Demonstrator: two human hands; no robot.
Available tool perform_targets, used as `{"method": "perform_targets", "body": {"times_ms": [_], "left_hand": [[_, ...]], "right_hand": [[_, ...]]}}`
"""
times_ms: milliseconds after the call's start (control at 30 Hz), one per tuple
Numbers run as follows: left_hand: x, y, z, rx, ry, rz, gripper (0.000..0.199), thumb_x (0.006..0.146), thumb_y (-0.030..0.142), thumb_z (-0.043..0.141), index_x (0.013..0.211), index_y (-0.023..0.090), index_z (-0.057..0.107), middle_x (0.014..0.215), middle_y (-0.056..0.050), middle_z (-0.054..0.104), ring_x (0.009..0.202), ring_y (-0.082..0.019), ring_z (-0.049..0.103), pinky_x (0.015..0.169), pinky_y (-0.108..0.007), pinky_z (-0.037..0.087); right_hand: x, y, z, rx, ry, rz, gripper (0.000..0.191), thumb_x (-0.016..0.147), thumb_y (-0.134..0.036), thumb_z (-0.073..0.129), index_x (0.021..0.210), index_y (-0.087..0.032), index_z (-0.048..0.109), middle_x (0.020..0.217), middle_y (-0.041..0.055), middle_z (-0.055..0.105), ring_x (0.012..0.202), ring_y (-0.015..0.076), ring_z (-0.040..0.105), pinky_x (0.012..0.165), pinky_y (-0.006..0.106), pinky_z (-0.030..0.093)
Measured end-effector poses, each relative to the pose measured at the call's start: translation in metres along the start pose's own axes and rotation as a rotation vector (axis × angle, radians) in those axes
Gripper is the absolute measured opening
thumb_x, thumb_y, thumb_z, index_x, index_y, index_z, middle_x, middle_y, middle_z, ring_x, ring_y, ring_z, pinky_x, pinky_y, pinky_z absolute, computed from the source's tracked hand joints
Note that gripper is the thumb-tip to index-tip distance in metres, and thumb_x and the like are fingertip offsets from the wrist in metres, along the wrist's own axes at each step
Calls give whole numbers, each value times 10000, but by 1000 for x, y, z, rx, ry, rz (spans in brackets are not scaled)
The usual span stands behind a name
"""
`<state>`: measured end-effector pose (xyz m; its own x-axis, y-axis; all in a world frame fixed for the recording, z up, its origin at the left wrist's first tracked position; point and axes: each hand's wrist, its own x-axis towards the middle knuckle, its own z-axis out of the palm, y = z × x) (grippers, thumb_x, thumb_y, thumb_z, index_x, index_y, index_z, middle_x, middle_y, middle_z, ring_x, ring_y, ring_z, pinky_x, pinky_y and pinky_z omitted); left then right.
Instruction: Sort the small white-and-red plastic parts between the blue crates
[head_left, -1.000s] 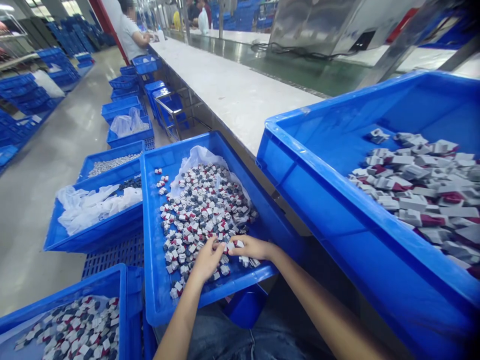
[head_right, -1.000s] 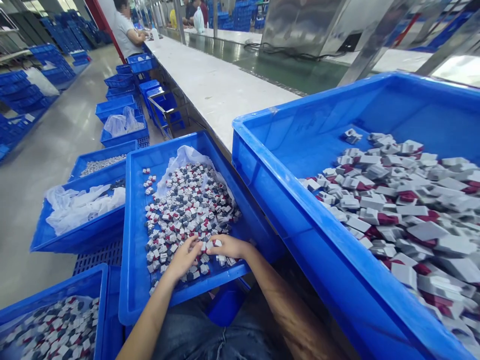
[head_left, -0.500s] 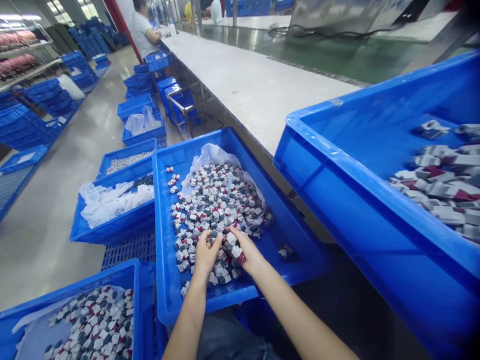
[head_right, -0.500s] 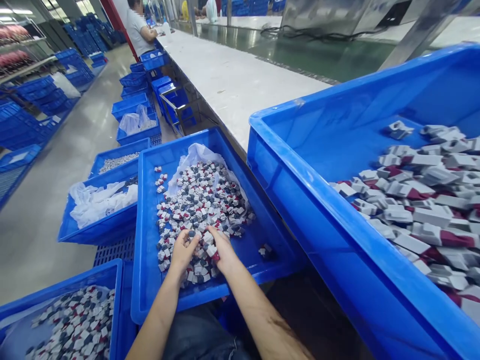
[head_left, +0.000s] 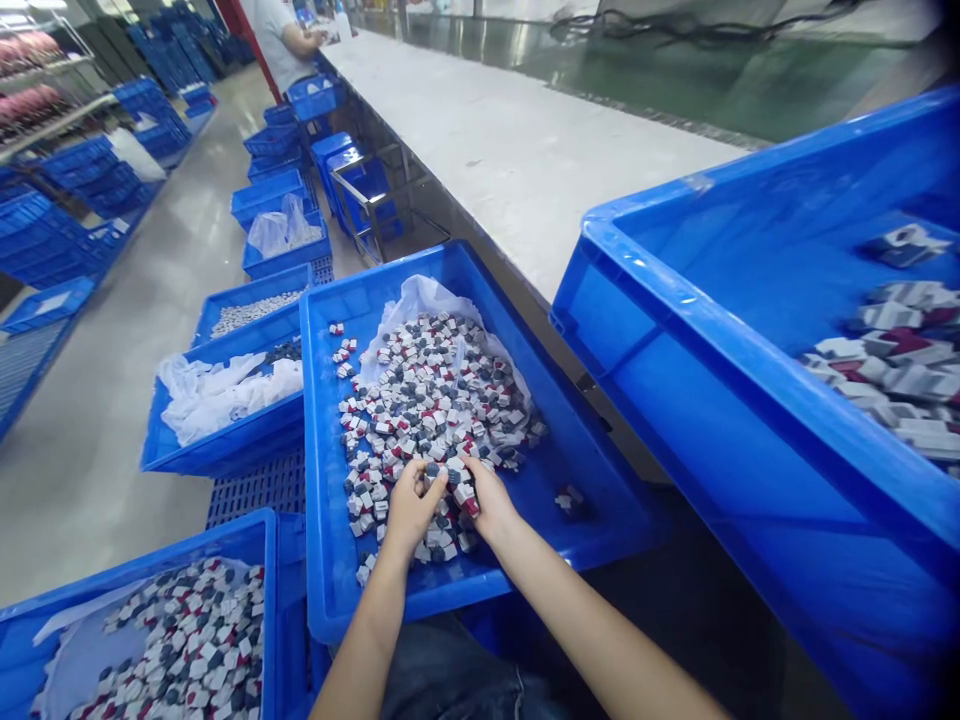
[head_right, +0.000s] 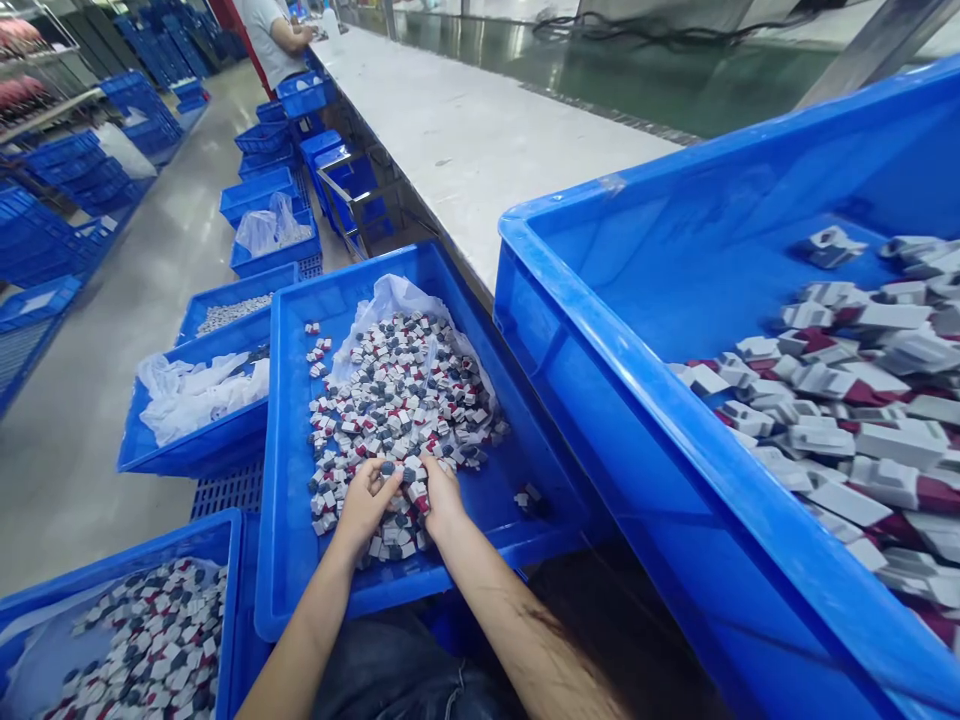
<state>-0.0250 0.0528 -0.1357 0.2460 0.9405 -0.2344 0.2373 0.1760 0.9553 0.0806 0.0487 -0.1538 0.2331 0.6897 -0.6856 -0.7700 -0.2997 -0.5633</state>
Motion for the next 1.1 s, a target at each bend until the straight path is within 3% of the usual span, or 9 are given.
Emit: {"method": "perform_targets", "body": {"times_ms": [200, 300, 400, 533, 633, 733, 900, 1100], "left_hand": [[0, 3, 0, -20, -26, 52, 417, 691, 337, 606, 1048, 193, 444, 1038, -68, 570, 931, -171, 560, 800, -299, 445], [-1, 5, 0, -27, -22, 63, 514, 677, 309, 625, 1134, 195, 420, 1077, -72, 555, 972, -174, 546, 870, -314, 414], [-2, 7, -1, -24, -8, 57, 543, 644, 302, 660, 1133, 199, 447, 1096, -68, 546, 988, -183, 534, 873, -311, 407], [-2, 7, -4, -25, 66, 11, 433, 621, 328, 677, 1014, 205, 543, 1056, -49, 551, 997, -184, 515, 860, -289, 406], [-1, 6, -6, -70, 119, -78, 395, 615, 376, 670, 947, 198, 554, 973, -48, 552, 821, -165, 561, 709, -284, 471], [-1, 7, -8, -167, 122, -179, 425, 643, 397, 639, 999, 206, 506, 917, -41, 541, 716, -135, 565, 612, -269, 493], [-4, 13, -9, -304, 10, -274, 438, 656, 349, 644, 1051, 234, 495, 879, -26, 525, 748, -113, 547, 660, -266, 511], [-12, 18, -4, -350, -195, -313, 496, 630, 320, 687, 1077, 242, 489, 969, -55, 545, 842, -148, 541, 672, -295, 524]], "right_hand": [[-4, -3, 4, 48, 12, 6, 66, 766, -201, 579, 794, -149, 551, 622, -35, 596, 545, 98, 568, 536, 214, 466], [-7, -4, 6, 54, -19, 4, 82, 729, -216, 599, 781, -168, 558, 622, -18, 619, 564, 125, 586, 512, 215, 461], [-11, -4, 6, 43, -72, 15, 100, 698, -229, 616, 761, -168, 569, 620, -7, 625, 553, 130, 582, 486, 211, 450], [-18, -2, 9, -2, -148, 33, 112, 650, -221, 658, 684, -168, 565, 520, -35, 574, 434, 96, 510, 407, 183, 397], [-20, -1, 11, -15, -192, 82, 112, 663, -227, 645, 655, -161, 555, 463, -38, 533, 353, 88, 449, 349, 185, 355], [-18, -5, 10, 36, -174, 110, 134, 736, -285, 564, 700, -156, 549, 477, -17, 547, 352, 95, 458, 341, 192, 359], [-15, -16, 4, 187, -98, 13, 184, 788, -355, 465, 743, -183, 511, 488, -30, 549, 399, 96, 485, 372, 188, 388], [-18, -19, 5, 251, -120, -87, 208, 753, -385, 500, 801, -183, 523, 564, -28, 568, 465, 108, 519, 418, 208, 421]]}}
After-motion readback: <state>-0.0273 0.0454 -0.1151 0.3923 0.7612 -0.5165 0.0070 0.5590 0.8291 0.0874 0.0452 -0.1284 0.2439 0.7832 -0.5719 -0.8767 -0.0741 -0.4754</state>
